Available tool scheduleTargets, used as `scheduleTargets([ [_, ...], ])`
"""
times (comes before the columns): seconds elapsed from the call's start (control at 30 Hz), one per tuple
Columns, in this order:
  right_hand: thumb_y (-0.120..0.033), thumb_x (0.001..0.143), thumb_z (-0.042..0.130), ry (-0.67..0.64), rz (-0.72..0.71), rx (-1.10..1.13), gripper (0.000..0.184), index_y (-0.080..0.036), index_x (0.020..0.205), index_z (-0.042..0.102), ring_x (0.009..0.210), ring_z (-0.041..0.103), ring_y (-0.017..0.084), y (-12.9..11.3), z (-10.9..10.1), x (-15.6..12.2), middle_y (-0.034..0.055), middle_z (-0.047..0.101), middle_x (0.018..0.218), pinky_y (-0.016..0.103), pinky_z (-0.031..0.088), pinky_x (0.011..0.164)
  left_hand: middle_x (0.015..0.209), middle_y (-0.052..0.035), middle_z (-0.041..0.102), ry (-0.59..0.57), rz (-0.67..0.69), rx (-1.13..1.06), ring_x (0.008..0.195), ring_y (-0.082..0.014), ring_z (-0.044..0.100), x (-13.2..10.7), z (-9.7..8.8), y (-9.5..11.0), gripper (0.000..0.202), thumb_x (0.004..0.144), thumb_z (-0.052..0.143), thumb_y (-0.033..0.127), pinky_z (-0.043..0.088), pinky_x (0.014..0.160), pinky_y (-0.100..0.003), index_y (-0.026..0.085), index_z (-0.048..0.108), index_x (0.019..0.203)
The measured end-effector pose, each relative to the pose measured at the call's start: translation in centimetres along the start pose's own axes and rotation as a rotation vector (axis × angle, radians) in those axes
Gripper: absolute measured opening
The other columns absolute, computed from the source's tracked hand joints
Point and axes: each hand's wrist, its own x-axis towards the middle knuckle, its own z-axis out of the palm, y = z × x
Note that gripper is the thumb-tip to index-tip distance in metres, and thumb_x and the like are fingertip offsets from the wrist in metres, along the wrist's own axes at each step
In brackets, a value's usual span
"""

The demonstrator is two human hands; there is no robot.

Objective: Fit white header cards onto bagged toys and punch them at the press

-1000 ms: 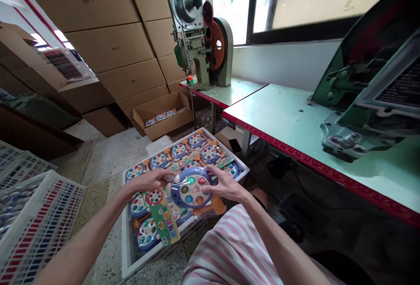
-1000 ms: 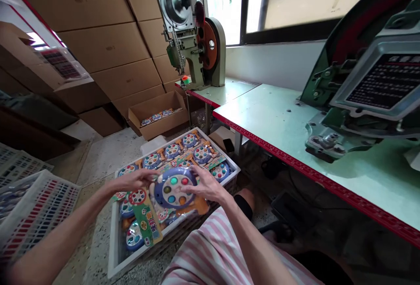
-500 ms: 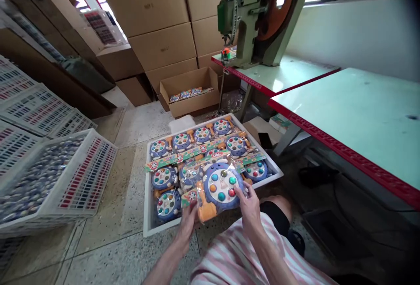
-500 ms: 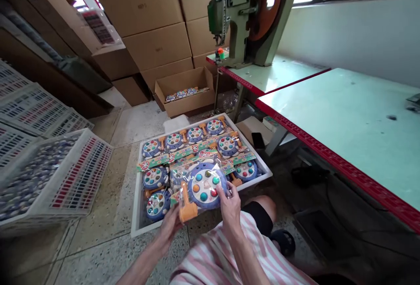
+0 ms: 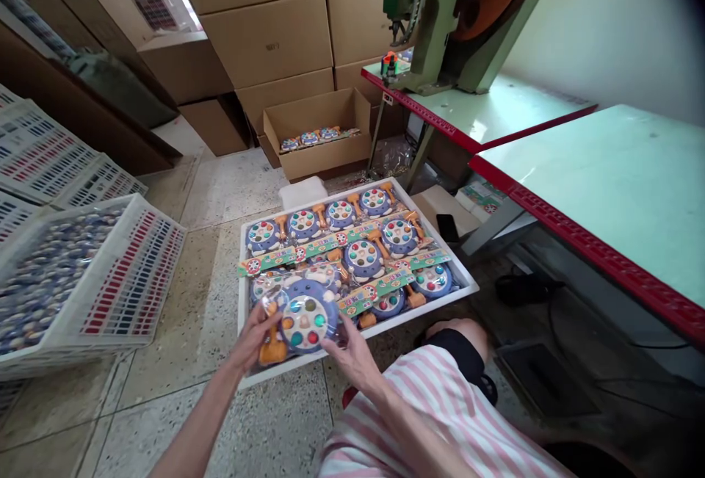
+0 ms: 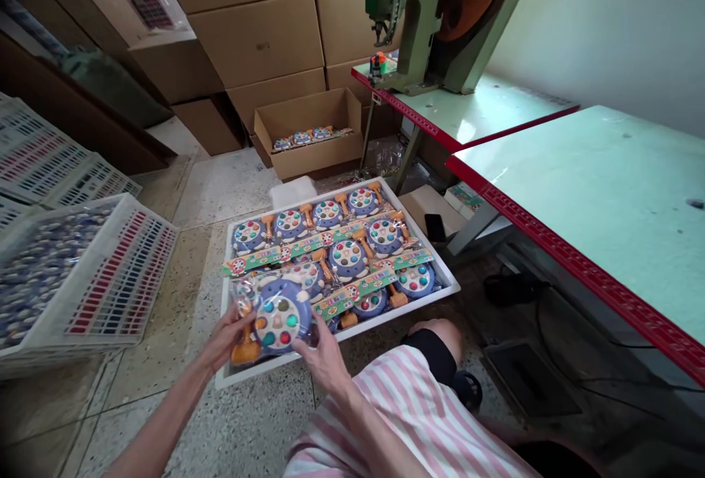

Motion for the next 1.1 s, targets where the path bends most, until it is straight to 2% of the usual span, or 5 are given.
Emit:
scheduleTargets([
  [0.33, -0.039, 0.086, 0.064, -0.041, 0.046, -0.346, 0.048, -0.025, 0.133, 0.065, 0.103, 0.068, 0.025, 0.7, -2.3, -2.2, 0.0065, 0.073, 0.123, 0.035, 0.053, 0.087, 0.100, -0.0151, 0.078, 0.341, -0.257, 0.778, 0.101, -0.0388, 0.074, 3.5, -12.4, -6.5, 0.071, 0.073, 0.079, 0.046, 0.059, 0.087, -0.049, 0.013, 0.055, 0.132],
  [0.47, -0.040, 0.086, 0.062, 0.030, 0.070, -0.431, 0.044, -0.024, 0.126, 0.069, 0.080, 0.065, 0.020, 0.5, -3.1, -2.8, 0.0056, 0.075, 0.107, 0.034, 0.053, 0.080, 0.142, -0.0250, 0.059, 0.505, -0.079, 0.999, 0.140, -0.0458, 0.048, 3.2, -12.1, -9.0, 0.081, 0.083, 0.064, 0.052, 0.039, 0.112, -0.060, 0.014, 0.038, 0.149],
  [0.6, -0.041, 0.086, 0.060, 0.054, 0.069, -0.457, 0.042, -0.022, 0.123, 0.070, 0.075, 0.063, 0.020, 0.8, -3.5, -3.0, 0.0055, 0.074, 0.103, 0.034, 0.052, 0.078, 0.163, -0.0212, 0.036, 0.384, 0.205, 1.283, 0.153, -0.0400, 0.029, 2.8, -9.9, -11.9, 0.083, 0.087, 0.056, 0.060, 0.028, 0.121, -0.056, 0.020, 0.033, 0.156],
  [0.77, -0.039, 0.086, 0.060, 0.064, 0.084, -0.461, 0.042, -0.020, 0.122, 0.070, 0.091, 0.068, 0.026, 1.4, -4.1, -3.4, 0.0086, 0.075, 0.106, 0.036, 0.051, 0.083, 0.169, -0.0187, 0.029, 0.330, 0.168, 1.334, 0.156, -0.0374, 0.025, 3.8, -8.7, -15.0, 0.092, 0.087, 0.055, 0.067, 0.024, 0.122, -0.056, 0.023, 0.023, 0.161],
  [1.1, -0.034, 0.087, 0.058, 0.091, 0.078, -0.456, 0.035, -0.021, 0.117, 0.071, 0.101, 0.068, 0.027, 2.6, -4.7, -4.7, 0.0084, 0.075, 0.108, 0.037, 0.050, 0.091, 0.169, -0.0264, 0.022, 0.345, 0.225, 1.360, 0.155, -0.0492, 0.017, 9.7, -8.9, -8.5, 0.101, 0.081, 0.058, 0.075, 0.015, 0.120, -0.070, 0.015, 0.034, 0.158],
])
